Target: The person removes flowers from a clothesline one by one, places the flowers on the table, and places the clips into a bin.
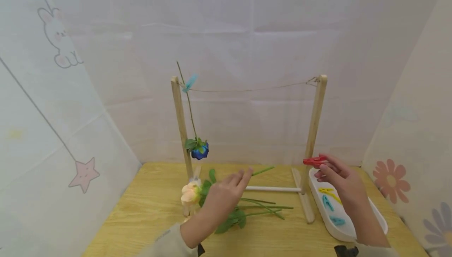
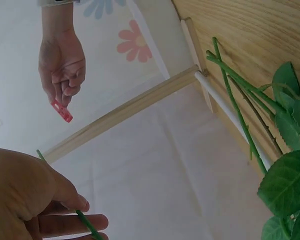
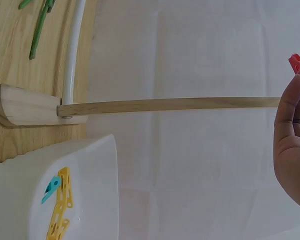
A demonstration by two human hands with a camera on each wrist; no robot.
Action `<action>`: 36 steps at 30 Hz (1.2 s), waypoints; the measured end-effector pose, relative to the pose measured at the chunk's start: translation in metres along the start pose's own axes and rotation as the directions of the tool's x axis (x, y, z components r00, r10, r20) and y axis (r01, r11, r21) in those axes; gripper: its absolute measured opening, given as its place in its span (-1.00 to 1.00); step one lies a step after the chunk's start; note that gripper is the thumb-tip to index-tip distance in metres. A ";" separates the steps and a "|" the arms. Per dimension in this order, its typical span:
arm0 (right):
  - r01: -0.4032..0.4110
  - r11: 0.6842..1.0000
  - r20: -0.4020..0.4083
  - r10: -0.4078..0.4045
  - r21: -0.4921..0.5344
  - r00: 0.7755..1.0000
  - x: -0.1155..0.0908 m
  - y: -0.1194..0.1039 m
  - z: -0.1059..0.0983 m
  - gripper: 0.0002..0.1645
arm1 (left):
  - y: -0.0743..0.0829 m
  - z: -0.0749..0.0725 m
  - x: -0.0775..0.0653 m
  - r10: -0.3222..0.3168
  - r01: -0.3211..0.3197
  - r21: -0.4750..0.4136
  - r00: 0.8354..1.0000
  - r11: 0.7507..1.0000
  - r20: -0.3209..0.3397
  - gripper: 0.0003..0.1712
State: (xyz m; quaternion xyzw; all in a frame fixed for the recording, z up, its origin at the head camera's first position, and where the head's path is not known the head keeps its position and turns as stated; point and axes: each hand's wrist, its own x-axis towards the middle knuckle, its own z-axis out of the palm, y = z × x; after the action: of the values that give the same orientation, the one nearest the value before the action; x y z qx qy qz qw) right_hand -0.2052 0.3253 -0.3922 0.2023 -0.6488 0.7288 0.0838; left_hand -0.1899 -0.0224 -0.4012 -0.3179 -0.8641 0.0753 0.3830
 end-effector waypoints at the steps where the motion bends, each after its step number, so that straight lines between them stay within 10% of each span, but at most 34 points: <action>1: -0.005 1.000 -0.005 0.005 0.002 1.000 -0.002 0.001 -0.002 -0.48 | 0.003 0.002 0.000 -0.001 0.001 0.008 1.000 1.000 0.008 -0.33; 7: -0.019 1.000 -0.010 0.020 0.023 1.000 -0.012 0.007 -0.014 -0.45 | 0.017 0.011 -0.003 -0.009 0.002 0.052 0.991 0.999 0.132 -0.16; 16: -0.040 0.999 -0.089 0.041 0.013 0.995 -0.024 0.018 -0.030 -0.50 | 0.028 0.027 -0.008 -0.038 0.009 0.079 0.925 0.997 0.378 -0.05; 26: 0.015 0.996 -0.084 -0.007 0.088 0.996 -0.040 0.033 -0.054 -0.49 | 0.034 0.046 -0.016 0.027 -0.062 0.080 0.925 0.995 0.379 -0.29; 33: -0.014 0.996 -0.112 0.023 0.083 0.993 -0.052 0.042 -0.074 -0.49 | 0.040 0.049 -0.018 0.055 -0.099 0.076 0.893 0.992 0.447 -0.33; 36: -0.013 0.997 -0.113 0.022 0.073 0.993 -0.055 0.046 -0.081 -0.49 | 0.041 0.052 -0.020 0.073 -0.124 0.098 0.908 0.987 0.413 -0.38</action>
State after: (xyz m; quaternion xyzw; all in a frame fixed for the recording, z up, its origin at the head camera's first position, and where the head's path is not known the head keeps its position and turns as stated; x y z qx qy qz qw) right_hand -0.1883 0.4053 -0.4625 0.1578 -0.6180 0.7628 0.1067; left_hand -0.1960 0.0037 -0.4648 -0.3146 -0.9014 0.2119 0.2087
